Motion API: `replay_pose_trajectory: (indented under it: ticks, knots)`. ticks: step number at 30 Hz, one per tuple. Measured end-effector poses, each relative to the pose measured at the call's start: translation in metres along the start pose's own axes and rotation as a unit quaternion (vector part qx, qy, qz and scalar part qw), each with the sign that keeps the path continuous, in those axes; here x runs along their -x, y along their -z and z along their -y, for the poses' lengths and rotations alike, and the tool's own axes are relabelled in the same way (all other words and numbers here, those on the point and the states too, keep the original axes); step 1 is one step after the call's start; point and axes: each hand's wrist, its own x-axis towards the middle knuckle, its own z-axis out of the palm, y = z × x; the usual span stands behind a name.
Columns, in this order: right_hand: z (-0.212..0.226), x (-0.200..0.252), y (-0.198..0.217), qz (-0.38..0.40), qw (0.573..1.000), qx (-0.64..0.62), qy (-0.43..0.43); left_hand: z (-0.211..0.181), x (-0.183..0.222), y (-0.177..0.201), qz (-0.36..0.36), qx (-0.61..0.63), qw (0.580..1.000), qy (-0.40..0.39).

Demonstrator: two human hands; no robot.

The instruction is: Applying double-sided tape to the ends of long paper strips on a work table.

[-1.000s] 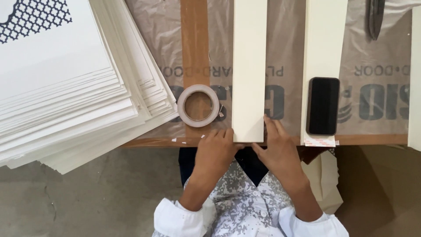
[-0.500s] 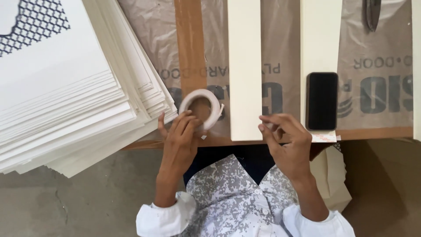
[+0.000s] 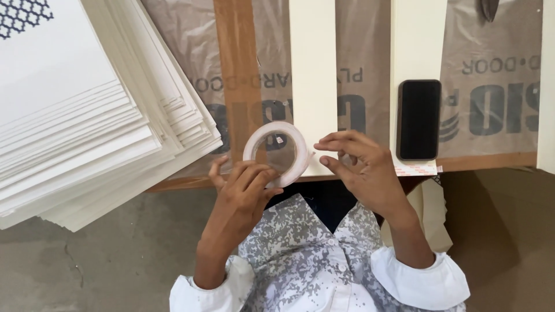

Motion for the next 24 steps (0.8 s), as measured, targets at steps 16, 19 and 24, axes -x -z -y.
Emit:
replay_pose_trajectory:
  ticks: [16,19,24]
  knots:
    - [-0.028,0.006,0.0,-0.003,0.999,0.018,-0.051,0.012,-0.014,-0.018,0.009,0.005,1.0,-0.017]
    - [-0.053,0.013,-0.002,-0.014,0.991,-0.017,-0.133,0.015,-0.02,-0.025,0.014,-0.017,1.0,-0.003]
    - [-0.074,0.026,-0.004,-0.033,0.984,-0.11,-0.137,0.015,-0.028,-0.027,0.023,-0.038,0.999,-0.015]
